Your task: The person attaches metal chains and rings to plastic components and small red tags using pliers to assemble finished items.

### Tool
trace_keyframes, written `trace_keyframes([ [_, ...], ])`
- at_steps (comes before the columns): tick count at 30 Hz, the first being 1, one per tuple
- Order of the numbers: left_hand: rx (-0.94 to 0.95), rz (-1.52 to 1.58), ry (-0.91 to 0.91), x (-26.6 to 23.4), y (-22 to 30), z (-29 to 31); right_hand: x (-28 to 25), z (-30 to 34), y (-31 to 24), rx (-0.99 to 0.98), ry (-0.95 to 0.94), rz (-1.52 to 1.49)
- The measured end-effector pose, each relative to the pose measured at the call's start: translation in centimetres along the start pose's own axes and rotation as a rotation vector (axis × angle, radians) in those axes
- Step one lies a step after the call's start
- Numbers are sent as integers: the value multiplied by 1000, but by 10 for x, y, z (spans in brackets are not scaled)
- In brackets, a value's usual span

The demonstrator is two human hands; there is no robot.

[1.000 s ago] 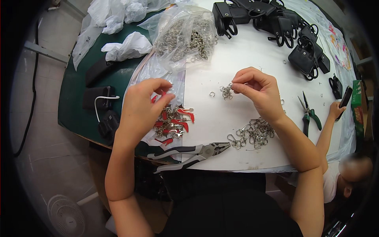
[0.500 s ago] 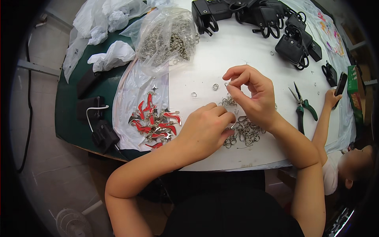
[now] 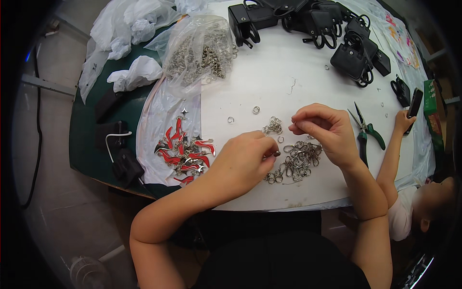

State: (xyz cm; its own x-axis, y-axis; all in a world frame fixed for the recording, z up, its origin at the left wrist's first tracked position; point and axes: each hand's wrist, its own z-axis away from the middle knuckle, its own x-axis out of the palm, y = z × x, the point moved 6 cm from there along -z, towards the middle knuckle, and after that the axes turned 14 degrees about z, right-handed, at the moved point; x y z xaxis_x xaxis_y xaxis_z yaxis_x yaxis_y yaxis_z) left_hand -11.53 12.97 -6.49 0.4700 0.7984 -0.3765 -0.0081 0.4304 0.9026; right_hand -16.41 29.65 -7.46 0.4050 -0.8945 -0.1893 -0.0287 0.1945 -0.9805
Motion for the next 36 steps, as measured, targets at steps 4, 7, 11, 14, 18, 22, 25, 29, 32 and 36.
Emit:
trace_keyframes([
  [4,-113,642,150,-28,-19,14,-4,6,-6,-75,-29,212],
  [7,-44,856,251,-34,-24,18,6,9,-12,-117,-33,247],
  [11,-39,972,286,-34,-19,20,27,18,-9,-55,-91,82],
  [14,-25,1011,289,-31,-15,21,38,23,-4,80,-134,-54],
  [18,16,997,278,-28,-8,23,43,25,-2,225,-197,-203],
  [22,34,987,227,-26,-6,25,48,23,2,268,-261,-308],
  [25,48,995,185,-25,-3,22,47,23,2,283,-262,-311],
  [29,85,992,162,-24,-3,23,47,24,1,277,-251,-309],
  [32,132,970,119,-25,1,20,44,25,1,263,-229,-328],
  [36,253,1003,-73,-32,7,18,37,22,-4,246,-161,-294],
])
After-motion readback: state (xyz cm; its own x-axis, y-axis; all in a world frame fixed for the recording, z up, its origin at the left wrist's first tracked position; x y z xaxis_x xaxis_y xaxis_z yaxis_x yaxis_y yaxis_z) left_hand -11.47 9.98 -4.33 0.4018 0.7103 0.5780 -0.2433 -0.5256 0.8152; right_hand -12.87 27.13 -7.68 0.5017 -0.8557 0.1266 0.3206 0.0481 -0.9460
